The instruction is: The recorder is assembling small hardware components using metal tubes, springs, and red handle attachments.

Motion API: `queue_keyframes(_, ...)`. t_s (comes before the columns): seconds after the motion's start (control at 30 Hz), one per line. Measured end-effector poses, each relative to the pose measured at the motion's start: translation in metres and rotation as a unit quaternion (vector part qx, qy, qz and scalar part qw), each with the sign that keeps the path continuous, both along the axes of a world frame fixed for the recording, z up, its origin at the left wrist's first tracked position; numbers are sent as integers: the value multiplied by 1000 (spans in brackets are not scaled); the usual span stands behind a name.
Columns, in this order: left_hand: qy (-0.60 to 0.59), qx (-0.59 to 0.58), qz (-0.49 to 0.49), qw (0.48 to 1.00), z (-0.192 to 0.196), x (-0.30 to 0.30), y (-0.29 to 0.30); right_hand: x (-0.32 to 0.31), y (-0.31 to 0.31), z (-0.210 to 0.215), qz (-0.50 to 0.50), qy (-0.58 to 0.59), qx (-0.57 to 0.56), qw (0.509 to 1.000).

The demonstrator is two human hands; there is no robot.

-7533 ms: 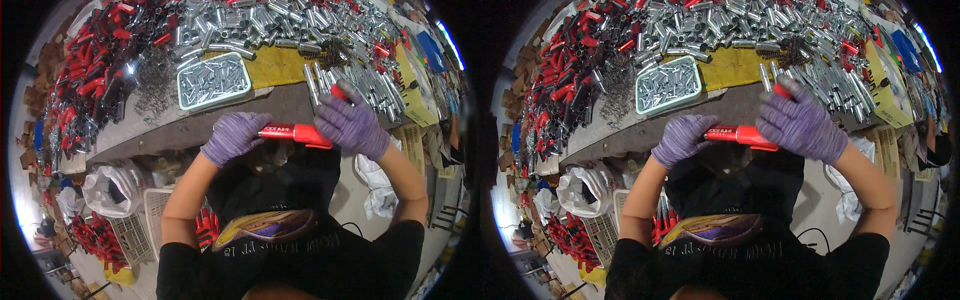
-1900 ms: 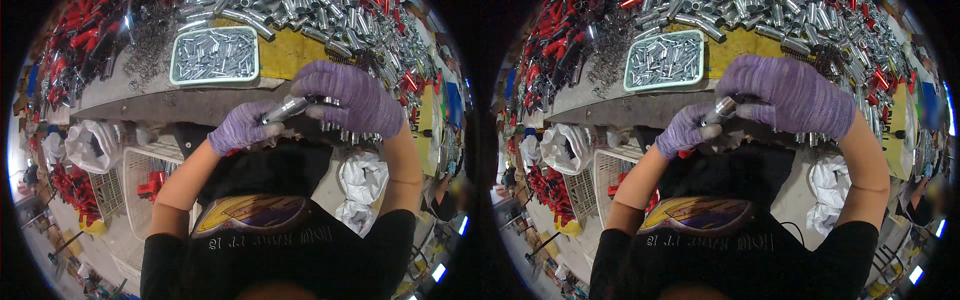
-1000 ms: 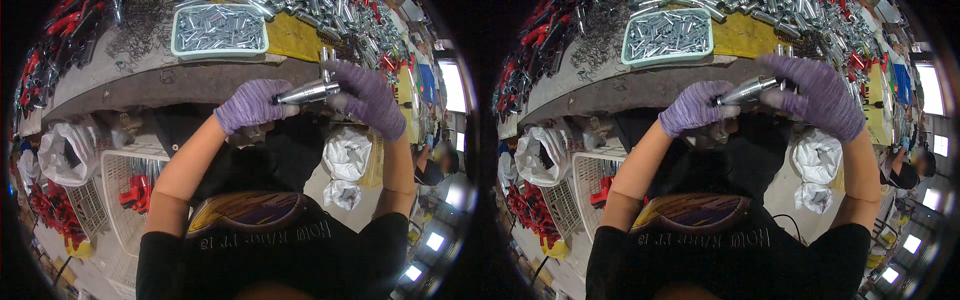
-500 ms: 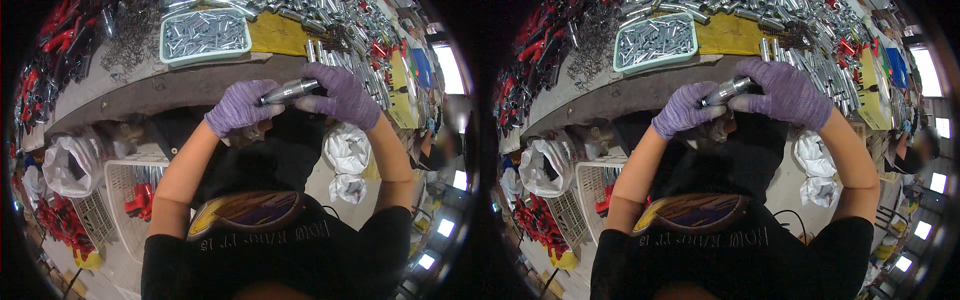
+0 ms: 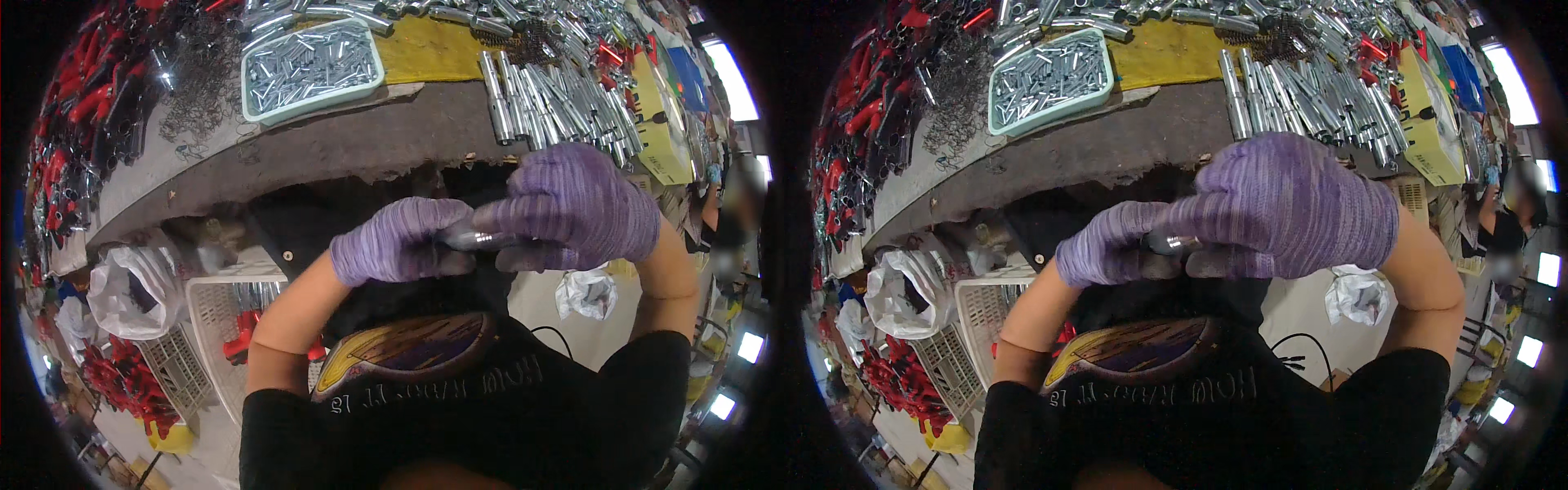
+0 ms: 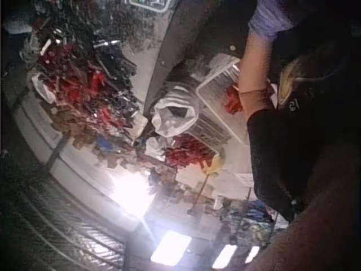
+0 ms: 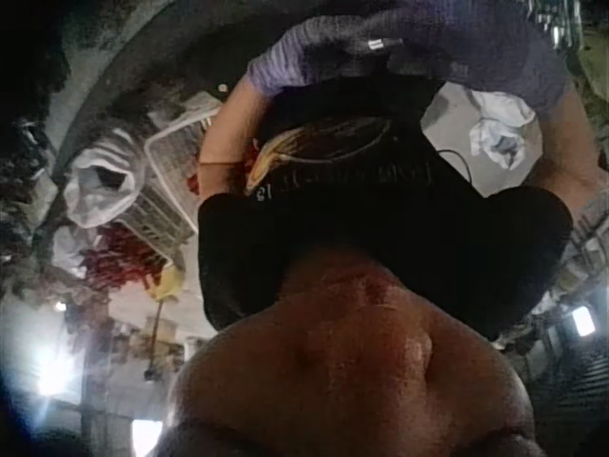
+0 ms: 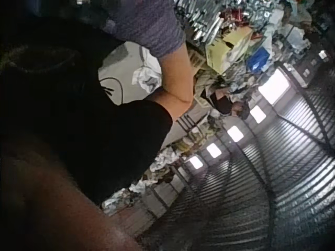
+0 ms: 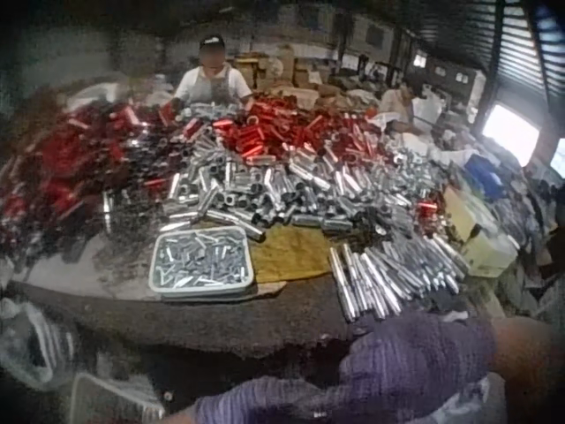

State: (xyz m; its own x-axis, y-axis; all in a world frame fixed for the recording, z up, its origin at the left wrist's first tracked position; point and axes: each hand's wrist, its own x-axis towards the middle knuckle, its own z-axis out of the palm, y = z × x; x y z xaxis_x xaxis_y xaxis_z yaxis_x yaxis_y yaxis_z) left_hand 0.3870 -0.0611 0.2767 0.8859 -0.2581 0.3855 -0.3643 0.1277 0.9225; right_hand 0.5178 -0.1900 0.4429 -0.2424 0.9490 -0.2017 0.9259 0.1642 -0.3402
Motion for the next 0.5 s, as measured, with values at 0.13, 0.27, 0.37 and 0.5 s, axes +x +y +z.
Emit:
queue_keyframes(0.13,-70,192,250,947,11,3,-13,0,-23,-38,-247,15,98,964)
queue_keyframes(0.27,-45,205,264,941,13,6,-17,2,-31,-39,-224,30,160,961)
queue_keyframes(0.37,-27,82,10,996,4,10,-23,-4,-22,-54,-124,348,157,916)
queue_keyframes(0.5,49,44,-26,997,0,9,-45,-17,-10,-57,73,496,128,856)
